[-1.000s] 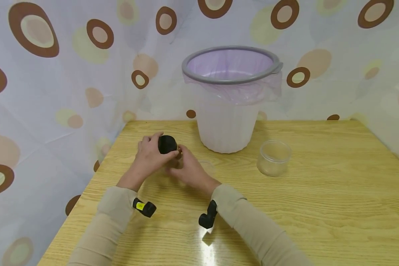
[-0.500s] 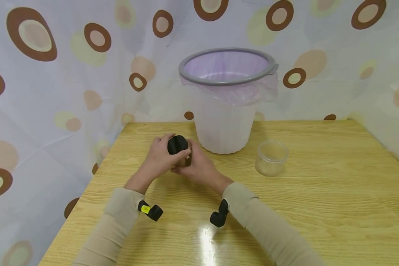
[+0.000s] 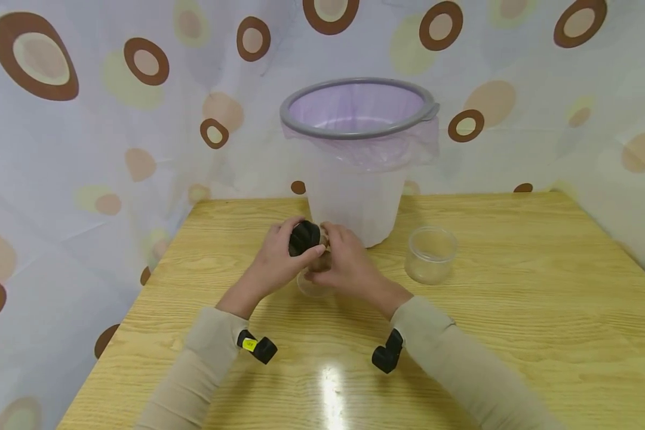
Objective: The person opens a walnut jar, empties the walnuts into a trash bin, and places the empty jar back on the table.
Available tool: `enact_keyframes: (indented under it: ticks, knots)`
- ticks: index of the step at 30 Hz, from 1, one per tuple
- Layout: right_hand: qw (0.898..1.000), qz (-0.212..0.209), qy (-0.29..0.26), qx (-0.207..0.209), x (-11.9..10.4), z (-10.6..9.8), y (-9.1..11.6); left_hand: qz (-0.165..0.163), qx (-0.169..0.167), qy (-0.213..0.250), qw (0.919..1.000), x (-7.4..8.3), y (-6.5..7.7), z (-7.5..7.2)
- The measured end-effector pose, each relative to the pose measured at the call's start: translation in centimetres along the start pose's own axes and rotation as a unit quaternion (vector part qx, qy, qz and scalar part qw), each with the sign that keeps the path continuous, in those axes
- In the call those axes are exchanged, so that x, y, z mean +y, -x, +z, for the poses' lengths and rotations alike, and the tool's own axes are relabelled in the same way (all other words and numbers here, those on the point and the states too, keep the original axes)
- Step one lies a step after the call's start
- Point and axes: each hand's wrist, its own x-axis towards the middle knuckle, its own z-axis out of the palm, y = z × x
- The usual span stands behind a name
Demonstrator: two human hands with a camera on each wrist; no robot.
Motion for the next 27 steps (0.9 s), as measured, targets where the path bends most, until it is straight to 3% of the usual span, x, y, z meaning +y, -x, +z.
enact_keyframes:
  ticks: [6, 11, 18, 22, 27]
  knots:
    - [0.998, -0.018, 0.065, -0.001, 0.4, -1.5, 0.9, 0.073, 0.020, 0.004, 0.9971, 0.3, -0.2, 1.0]
    - [0.992, -0.045, 0.119, 0.003, 0.6, -2.5, 1.5, 0.098, 0.009, 0.012, 0.9951, 0.5, 0.0, 1.6]
    - [0.979, -0.088, 0.184, 0.003, 0.5, -3.6, 2.4, 0.094, 0.001, 0.094, 0.9911, 0.0, 0.3, 2.6]
    - [0.968, -0.105, 0.228, 0.013, 0.4, -4.0, 2.9, 0.088, 0.027, 0.139, 0.9861, 0.0, 0.3, 3.6]
    - [0.947, -0.118, 0.297, 0.045, 0.2, -4.1, 3.3, 0.079, 0.068, 0.168, 0.9803, 0.5, 0.3, 4.7]
